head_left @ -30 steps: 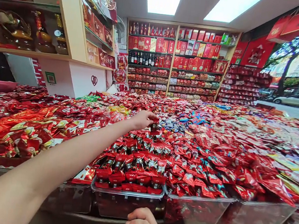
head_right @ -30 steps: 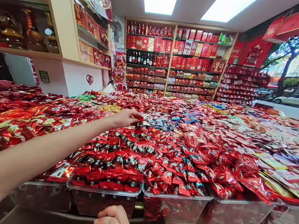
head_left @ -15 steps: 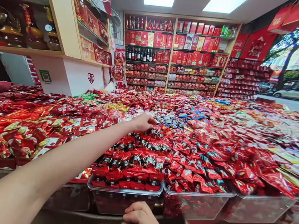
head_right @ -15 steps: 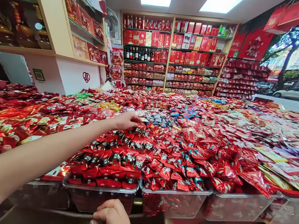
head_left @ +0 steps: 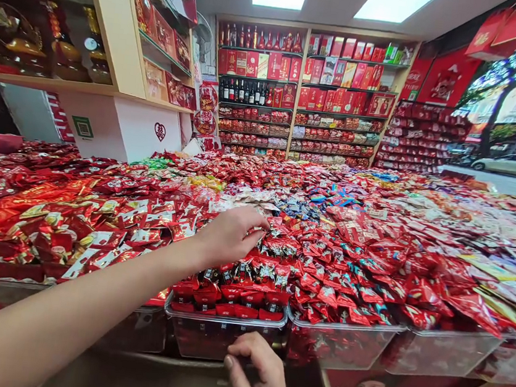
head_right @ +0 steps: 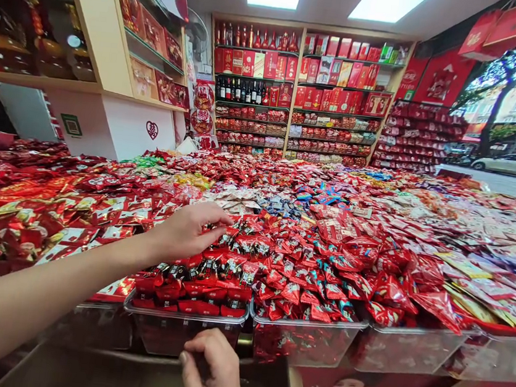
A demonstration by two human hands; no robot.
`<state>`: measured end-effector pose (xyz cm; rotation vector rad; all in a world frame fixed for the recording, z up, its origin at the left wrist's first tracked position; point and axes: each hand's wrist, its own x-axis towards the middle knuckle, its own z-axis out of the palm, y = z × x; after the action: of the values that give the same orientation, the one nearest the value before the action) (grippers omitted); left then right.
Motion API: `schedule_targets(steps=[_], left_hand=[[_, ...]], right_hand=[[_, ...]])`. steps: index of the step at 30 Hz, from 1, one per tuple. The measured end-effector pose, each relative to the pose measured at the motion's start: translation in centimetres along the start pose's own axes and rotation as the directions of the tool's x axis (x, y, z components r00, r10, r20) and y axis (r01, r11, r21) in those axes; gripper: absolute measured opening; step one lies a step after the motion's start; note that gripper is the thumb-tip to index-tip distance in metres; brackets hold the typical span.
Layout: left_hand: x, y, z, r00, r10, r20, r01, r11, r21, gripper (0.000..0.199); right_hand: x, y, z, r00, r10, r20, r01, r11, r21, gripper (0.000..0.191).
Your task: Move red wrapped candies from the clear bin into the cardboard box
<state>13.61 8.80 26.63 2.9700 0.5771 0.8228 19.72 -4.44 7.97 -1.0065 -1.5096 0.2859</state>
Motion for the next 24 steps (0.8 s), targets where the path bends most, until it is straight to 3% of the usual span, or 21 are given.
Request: schedule_targets(steps=[4,8,12,16,24], left_hand=[[3.3,-1.8,1.3,0.987,0.008,0.16,-0.014,0.999,0.037,0.028],[7.4,-3.1,3.9,0.942,0.04,0.334,-0.04,0.999,-0.007,0.038],[8.8,-3.1,5.5,0.897,0.043,0.439,-0.042,0.999,-0.013,0.041],[9.0,-3.3,5.8,0.891,0.007,0.454,-0.017,1.0,0.019,0.033],[9.0,-4.6,5.5,0.94,-0.107,0.323,0.078,0.992,0.101,0.024]], right_hand=[[-0.4,0.1,0.1,0.999,-0.002,0.044,0.003,1.0,-0.025,0.007],[-0.8,0.5,0.4,0.998,-0.022,0.065,0.025,0.999,-0.041,0.008],[-0.7,0.9,0.5,0.997,-0.018,0.069,0.02,0.999,-0.035,0.008],[-0.5,1.0,0.5,0.997,-0.011,0.074,0.013,1.0,-0.025,0.008],[-0.5,1.1,0.4,0.995,0.03,0.099,-0.028,0.999,-0.021,0.007]])
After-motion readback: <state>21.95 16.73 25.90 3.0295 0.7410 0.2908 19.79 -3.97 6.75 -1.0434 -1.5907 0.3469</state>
